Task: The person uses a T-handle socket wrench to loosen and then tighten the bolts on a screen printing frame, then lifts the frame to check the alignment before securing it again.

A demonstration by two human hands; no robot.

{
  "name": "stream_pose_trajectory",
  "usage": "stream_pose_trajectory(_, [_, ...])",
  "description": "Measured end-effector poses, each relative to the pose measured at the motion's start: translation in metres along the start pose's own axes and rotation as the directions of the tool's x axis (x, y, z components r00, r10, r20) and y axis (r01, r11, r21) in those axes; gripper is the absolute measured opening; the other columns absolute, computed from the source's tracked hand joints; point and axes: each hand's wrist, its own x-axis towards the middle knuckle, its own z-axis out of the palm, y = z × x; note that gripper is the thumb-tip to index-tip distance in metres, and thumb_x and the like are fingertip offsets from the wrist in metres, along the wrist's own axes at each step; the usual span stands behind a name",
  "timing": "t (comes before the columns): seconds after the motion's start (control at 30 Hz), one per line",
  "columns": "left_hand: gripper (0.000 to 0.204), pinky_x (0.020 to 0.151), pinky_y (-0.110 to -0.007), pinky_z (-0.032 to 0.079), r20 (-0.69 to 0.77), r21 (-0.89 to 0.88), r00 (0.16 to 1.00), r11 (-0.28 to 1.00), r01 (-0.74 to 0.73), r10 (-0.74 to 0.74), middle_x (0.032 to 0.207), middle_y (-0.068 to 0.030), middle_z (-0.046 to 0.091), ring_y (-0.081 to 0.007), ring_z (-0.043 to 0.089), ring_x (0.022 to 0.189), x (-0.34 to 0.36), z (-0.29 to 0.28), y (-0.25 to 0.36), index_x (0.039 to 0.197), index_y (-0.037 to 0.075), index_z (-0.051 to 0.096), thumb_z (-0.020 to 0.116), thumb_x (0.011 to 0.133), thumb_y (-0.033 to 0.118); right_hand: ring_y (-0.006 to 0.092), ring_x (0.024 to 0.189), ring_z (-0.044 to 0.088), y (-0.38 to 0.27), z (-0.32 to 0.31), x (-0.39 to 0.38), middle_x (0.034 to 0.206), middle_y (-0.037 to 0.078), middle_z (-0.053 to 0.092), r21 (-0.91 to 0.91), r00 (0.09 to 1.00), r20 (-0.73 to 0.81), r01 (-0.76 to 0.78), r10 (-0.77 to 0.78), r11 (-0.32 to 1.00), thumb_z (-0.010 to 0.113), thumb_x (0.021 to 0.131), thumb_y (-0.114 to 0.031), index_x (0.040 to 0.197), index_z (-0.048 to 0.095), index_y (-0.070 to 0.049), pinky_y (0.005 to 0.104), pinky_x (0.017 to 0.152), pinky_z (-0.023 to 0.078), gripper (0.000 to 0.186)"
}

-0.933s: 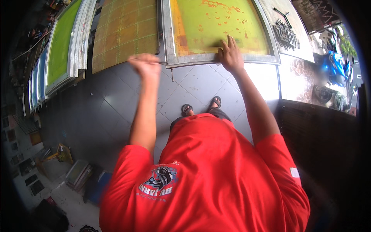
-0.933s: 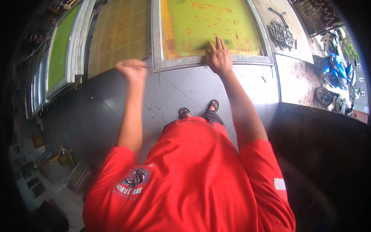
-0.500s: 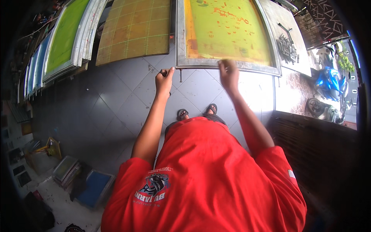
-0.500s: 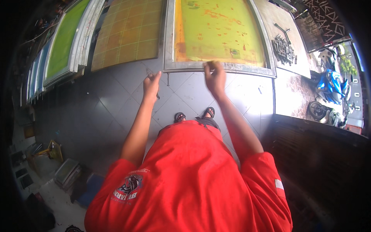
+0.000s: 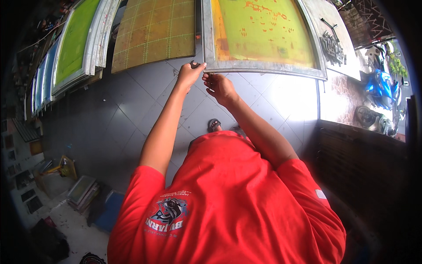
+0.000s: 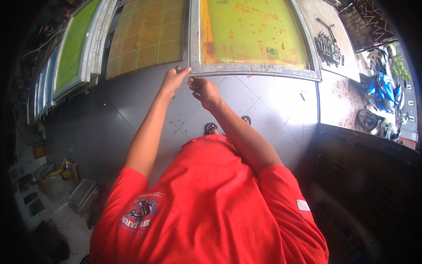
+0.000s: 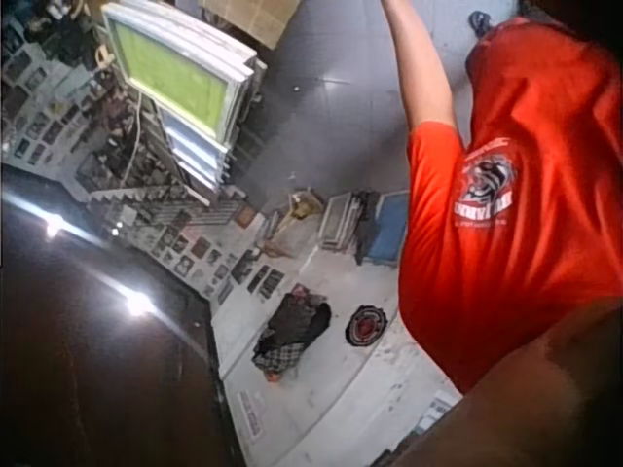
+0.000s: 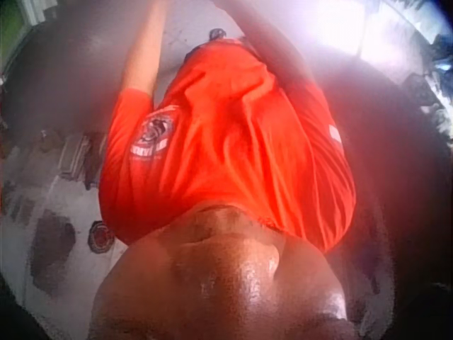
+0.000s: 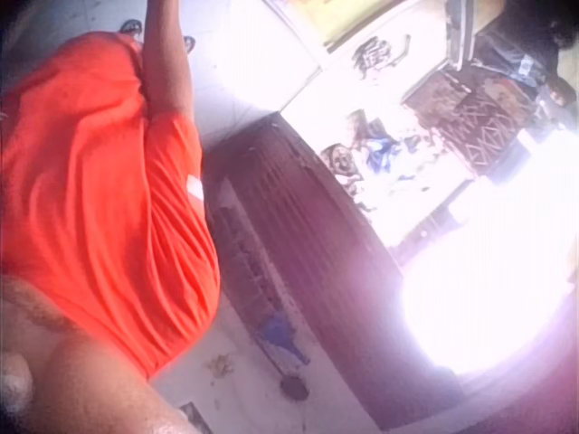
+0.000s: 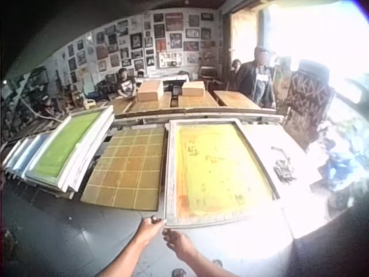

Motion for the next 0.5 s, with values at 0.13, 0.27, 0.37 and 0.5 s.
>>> stream_pose_trajectory(0.13, [0.029,0.053,-0.029,0.034,0.003,-0.039,1.000,0.999,0.018,-0.018,0.062,0.0018,0.048,-0.0098,0.041,0.058,0.001,0.003,0.000,0.073,0.004,0.060,0.066,0.079,0.031,0.0096,0.081,0.050,0.006,0.001,0.003,0.088,-0.003,0.059,0.095,0.998,-0.068,0.011,-0.004,0.995,0.050,0.089,-0.023,0.094,0.059,-0.012,0.0287,0.078,0.037,0.015])
stream_pose_trajectory(0.27, [0.029,0.054,-0.031,0.036,0.022,-0.081,1.000,0.996,0.024,-0.022,0.060,0.0021,0.049,-0.0109,0.042,0.057,0.005,0.003,-0.002,0.070,0.003,0.059,0.066,0.079,0.030,0.0080,0.075,0.049,0.012,0.004,0.007,0.079,-0.004,0.056,0.037,0.968,-0.238,0.085,-0.074,0.996,0.055,0.086,-0.025,0.090,0.058,-0.013,0.0295,0.075,0.038,0.013])
stream_pose_trajectory(0.37, [0.029,0.048,-0.029,0.030,0.061,-0.069,0.998,0.997,0.024,-0.020,0.056,0.0042,0.044,-0.0092,0.035,0.052,0.012,0.000,-0.006,0.066,0.006,0.056,0.066,0.079,0.030,0.0108,0.081,0.051,0.003,0.013,-0.001,0.077,-0.002,0.054,-0.007,0.972,-0.223,0.078,-0.078,0.997,0.054,0.086,-0.027,0.090,0.057,-0.012,0.0320,0.080,0.039,0.016])
stream_pose_trajectory(0.5, [0.032,0.041,-0.028,0.021,0.091,-0.086,0.992,0.991,0.100,-0.092,0.053,0.0060,0.037,-0.0073,0.027,0.046,0.013,-0.001,-0.004,0.062,0.009,0.050,0.066,0.079,0.030,0.0190,0.100,0.050,0.002,0.008,-0.006,0.108,0.006,0.055,0.079,0.993,-0.115,-0.032,0.041,0.996,0.050,0.085,-0.029,0.107,0.054,-0.008,0.0369,0.091,0.035,0.031])
